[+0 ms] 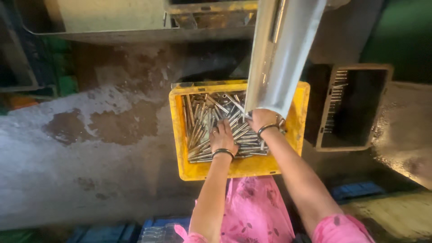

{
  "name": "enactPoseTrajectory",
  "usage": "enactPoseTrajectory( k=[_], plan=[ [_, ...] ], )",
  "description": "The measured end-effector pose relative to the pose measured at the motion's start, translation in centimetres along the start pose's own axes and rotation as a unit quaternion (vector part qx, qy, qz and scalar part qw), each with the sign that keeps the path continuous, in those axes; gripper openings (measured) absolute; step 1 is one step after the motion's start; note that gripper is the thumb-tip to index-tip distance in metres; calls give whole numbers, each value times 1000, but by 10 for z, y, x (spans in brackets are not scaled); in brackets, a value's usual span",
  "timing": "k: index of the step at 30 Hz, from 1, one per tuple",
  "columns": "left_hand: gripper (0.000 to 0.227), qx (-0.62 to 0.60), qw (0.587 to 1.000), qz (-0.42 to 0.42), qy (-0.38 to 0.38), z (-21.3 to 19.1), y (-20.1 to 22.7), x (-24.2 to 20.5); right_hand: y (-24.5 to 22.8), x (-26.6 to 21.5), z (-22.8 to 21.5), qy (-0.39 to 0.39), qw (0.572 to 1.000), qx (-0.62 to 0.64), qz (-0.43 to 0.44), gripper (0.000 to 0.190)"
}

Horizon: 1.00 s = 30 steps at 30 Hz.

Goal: The person repeatedly scoops cylindrical metal parts from a yellow bin and transfers them into a smaller rectangular bin. The parts are handled by hand in small batches and placed into the second container.

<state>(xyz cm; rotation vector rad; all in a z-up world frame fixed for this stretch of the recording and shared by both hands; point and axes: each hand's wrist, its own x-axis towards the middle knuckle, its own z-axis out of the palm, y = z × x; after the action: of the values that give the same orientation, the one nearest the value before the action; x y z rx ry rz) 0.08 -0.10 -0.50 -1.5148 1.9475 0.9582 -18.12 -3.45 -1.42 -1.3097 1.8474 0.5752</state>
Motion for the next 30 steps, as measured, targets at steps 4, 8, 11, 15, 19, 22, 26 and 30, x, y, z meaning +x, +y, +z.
enactPoseTrajectory(
  k=[4,8,11,15,19,22,26,30],
  plan=[
    [89,91,989,67,96,18,-13,2,0,-7,-7,24,1000,4,-16,37],
    [72,78,984,100,121,24,-21,4,11,-29,-18,-3,996,67,62,39],
    [68,65,988,124,70,15,-28,1,33,-58,-19,-41,973,187,129,44],
    [69,-69,995,76,-1,-16,-42,-5,59,-96,-2,63,987,72,-127,52],
    [73,-53,992,110,12,-39,-63,-26,35,-112,36,16,966,-120,-228,33],
    [74,-121,986,106,51,-48,-75,-33,12,-105,51,55,943,-175,-279,40],
    [73,-236,956,81,154,-44,-86,-38,-3,-92,65,94,929,-241,-264,62],
    [78,-255,939,92,213,-38,-86,-38,-7,-89,79,99,925,-275,-242,68]
  ],
)
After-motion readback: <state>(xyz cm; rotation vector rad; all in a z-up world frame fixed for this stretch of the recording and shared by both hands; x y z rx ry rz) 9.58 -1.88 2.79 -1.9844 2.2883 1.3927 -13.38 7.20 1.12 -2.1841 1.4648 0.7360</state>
